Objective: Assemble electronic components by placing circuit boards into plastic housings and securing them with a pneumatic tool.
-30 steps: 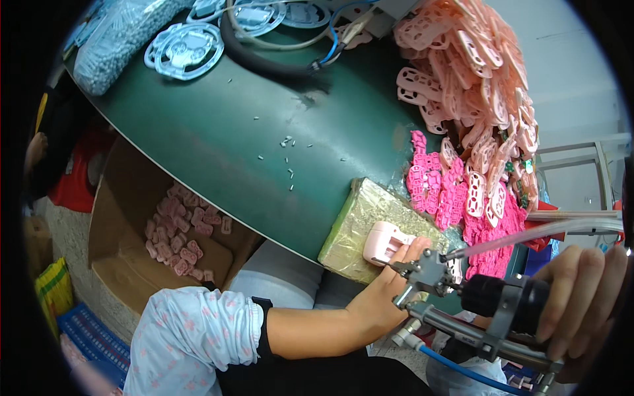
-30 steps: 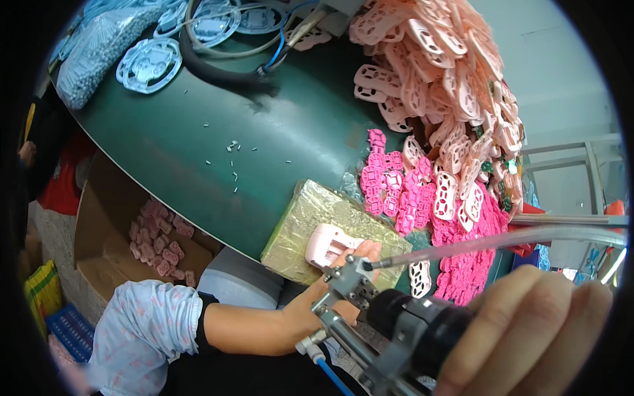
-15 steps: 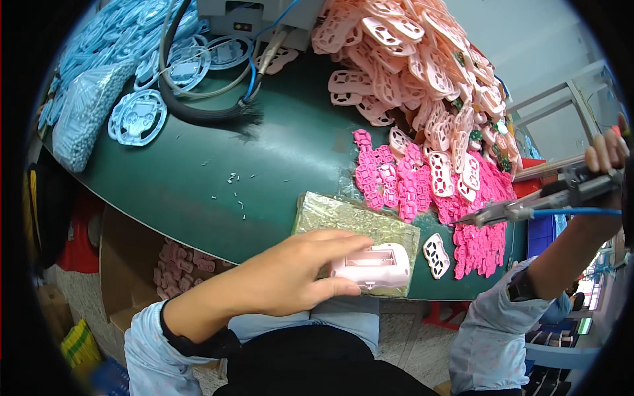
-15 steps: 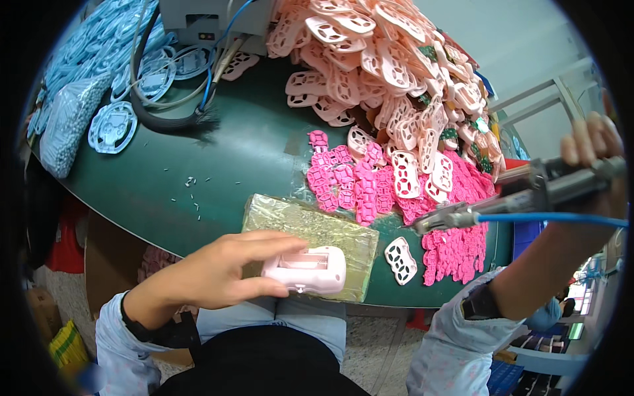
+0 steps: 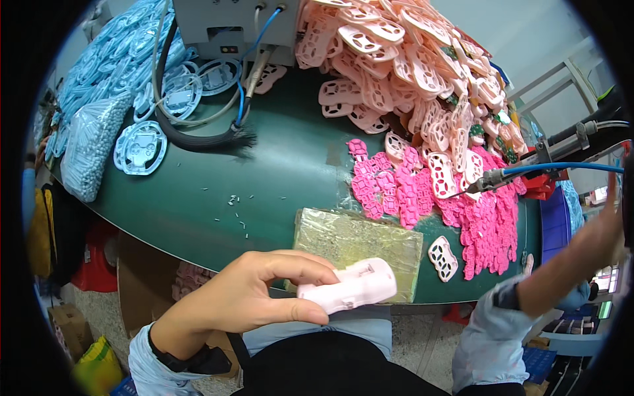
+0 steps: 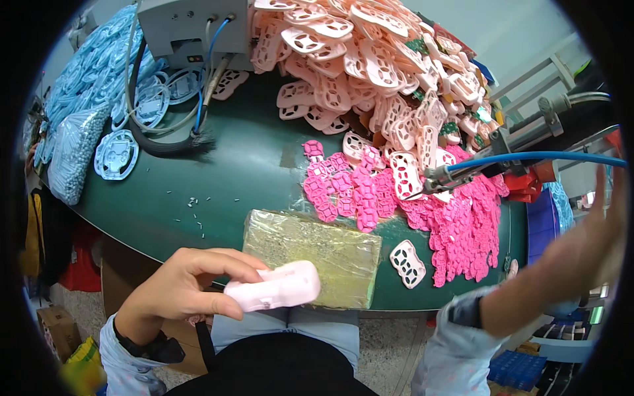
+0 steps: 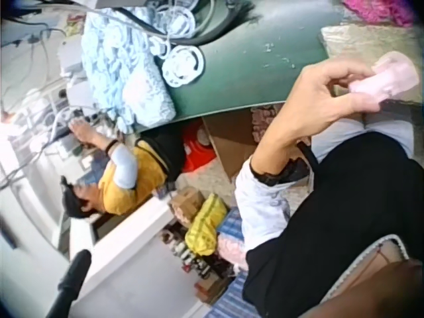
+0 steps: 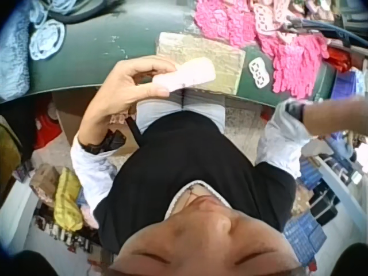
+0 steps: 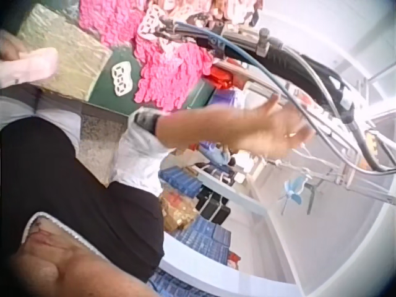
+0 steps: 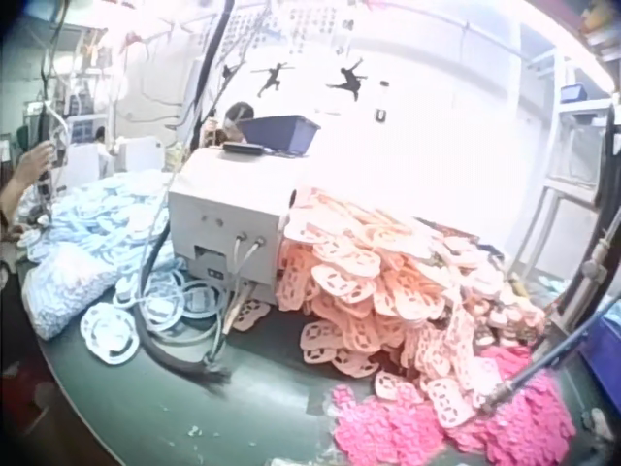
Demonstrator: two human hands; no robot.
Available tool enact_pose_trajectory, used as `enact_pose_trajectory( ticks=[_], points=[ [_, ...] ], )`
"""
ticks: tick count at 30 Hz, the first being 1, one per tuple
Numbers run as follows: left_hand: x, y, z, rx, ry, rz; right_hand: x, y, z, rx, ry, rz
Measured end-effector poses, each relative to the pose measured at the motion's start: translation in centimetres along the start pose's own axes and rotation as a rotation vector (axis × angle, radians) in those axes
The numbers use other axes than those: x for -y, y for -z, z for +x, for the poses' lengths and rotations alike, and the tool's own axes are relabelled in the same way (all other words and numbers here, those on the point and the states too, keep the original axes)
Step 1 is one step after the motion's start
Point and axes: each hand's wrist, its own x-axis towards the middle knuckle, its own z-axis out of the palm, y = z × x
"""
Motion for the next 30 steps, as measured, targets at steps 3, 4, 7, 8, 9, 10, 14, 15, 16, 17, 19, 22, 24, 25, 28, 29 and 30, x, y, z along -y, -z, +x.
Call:
enact_pose_trajectory(
  ticks=[3, 4, 7, 8, 9, 10, 14, 15, 16, 17, 19, 22, 24, 25, 28, 29, 30],
  points=[
    [0.6, -0.8, 0.7, 0.057, -0.047, -0.01, 11.1, -0.2, -0.9, 0.56, -0.209, 0.726],
    [1.4, -0.7, -0.3, 0.019, -0.071, -0.035, 15.1, -3.2, -1.2, 0.798, -0.201, 0.839],
    [0.9, -1.1, -0.5, 0.008, -0.077, -0.059, 18.7, -5.3, -4.6, 0.915, -0.264, 1.013],
    [0.6, -1.5, -0.4, 0.015, -0.083, -0.056, 18.7, -4.9, -5.0, 0.912, -0.263, 1.004],
    [0.3, -2.0, -0.4, 0.013, -0.13, 0.006, 18.8, -4.5, -5.3, 0.902, -0.305, 1.017],
    [0.0, -2.3, -0.4, 0.005, -0.174, 0.072, 18.9, -4.4, -5.5, 0.888, -0.346, 1.038],
    [0.0, -3.7, -1.0, -0.112, -0.356, 0.404, 19.1, -4.6, -5.6, 0.86, -0.394, 1.085],
    [0.1, -3.7, -0.9, -0.154, -0.405, 0.505, 19.3, -4.6, -5.8, 0.835, -0.384, 1.08],
    [0.0, -3.8, -1.2, -0.198, -0.451, 0.609, 19.6, -4.6, -5.9, 0.807, -0.374, 1.079],
    [-0.1, -4.0, -1.4, -0.2, -0.45, 0.614, 19.8, -4.5, -5.9, 0.803, -0.373, 1.083],
    [-0.3, -4.3, -1.2, -0.28, -0.509, 0.692, 19.9, -4.4, -6.1, 0.737, -0.388, 1.064],
    [-0.8, -4.9, -0.8, -0.272, -0.459, 0.688, 19.2, -4.1, -6.6, 0.796, -0.479, 1.114],
    [-0.8, -4.4, -0.3, -0.264, -0.405, 0.705, 19.0, -4.3, -6.8, 0.83, -0.48, 1.129],
    [-1.6, -3.9, -0.7, -0.261, -0.329, 0.71, 19.0, -4.5, -6.8, 0.828, -0.464, 1.116],
    [-4.9, -1.3, -5.3, -0.236, -0.217, 0.907, 18.3, -3.7, -6.7, 0.87, -0.466, 1.185],
    [-7.1, 0.5, -6.4, 0.035, 0.02, 0.965, 17.0, -2.8, -7.1, 0.865, -0.477, 1.14],
    [-8.6, 1.4, -7.0, 0.251, 0.261, 1.102, 15.4, -2.2, -7.5, 0.976, -0.427, 1.05]
  ],
)
